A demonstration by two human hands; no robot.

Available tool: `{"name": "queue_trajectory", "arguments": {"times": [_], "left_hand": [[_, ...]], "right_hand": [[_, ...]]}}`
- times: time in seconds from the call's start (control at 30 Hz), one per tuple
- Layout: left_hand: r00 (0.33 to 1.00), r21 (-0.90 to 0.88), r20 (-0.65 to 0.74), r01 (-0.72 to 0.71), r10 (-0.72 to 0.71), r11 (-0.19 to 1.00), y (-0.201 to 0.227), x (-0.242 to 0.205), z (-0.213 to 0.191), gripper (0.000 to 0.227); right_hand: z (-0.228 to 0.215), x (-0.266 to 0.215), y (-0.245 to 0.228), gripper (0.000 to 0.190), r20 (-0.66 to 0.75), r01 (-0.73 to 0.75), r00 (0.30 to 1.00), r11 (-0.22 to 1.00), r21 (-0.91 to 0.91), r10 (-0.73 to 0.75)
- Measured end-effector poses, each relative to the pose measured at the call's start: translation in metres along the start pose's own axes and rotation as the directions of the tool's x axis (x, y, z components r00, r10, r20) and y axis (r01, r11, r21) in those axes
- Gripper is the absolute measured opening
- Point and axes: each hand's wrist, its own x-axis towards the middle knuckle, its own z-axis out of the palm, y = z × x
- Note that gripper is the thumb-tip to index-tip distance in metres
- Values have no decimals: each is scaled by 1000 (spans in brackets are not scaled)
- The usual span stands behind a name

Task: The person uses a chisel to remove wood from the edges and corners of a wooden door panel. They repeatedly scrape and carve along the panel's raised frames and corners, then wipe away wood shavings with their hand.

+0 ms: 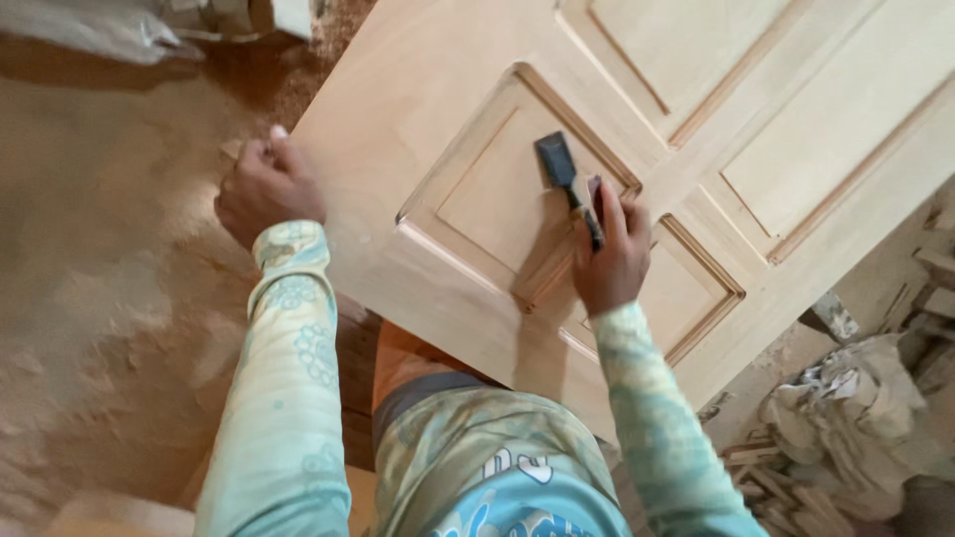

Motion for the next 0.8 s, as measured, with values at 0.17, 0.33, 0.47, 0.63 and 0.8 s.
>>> {"name": "queue_trajectory", "arguments": {"times": [0.17,0.33,0.47,0.63,0.8], "left_hand": [[995,-4,75,61,-61,998,5,0,-4,39],[997,28,-53,-58,59,998,2,-1,1,37],[1000,60,7,-24,24,998,0,-2,3,40],[999,-16,48,12,-11,1000,6,-2,-4,34],[1000,26,19,-4,4,1000,8,-1,-6,37]], "right_hand": [[13,25,9,47,208,24,978,999,34,-31],[-2,2,-6,46,337,178,923,982,59,-188],[-6,-16,-6,49,400,171,892,977,131,-210],[-2,10,30,18,230,-42,973,992,123,12],[-4,54,84,11,150,61,988,993,-96,-46]]}}
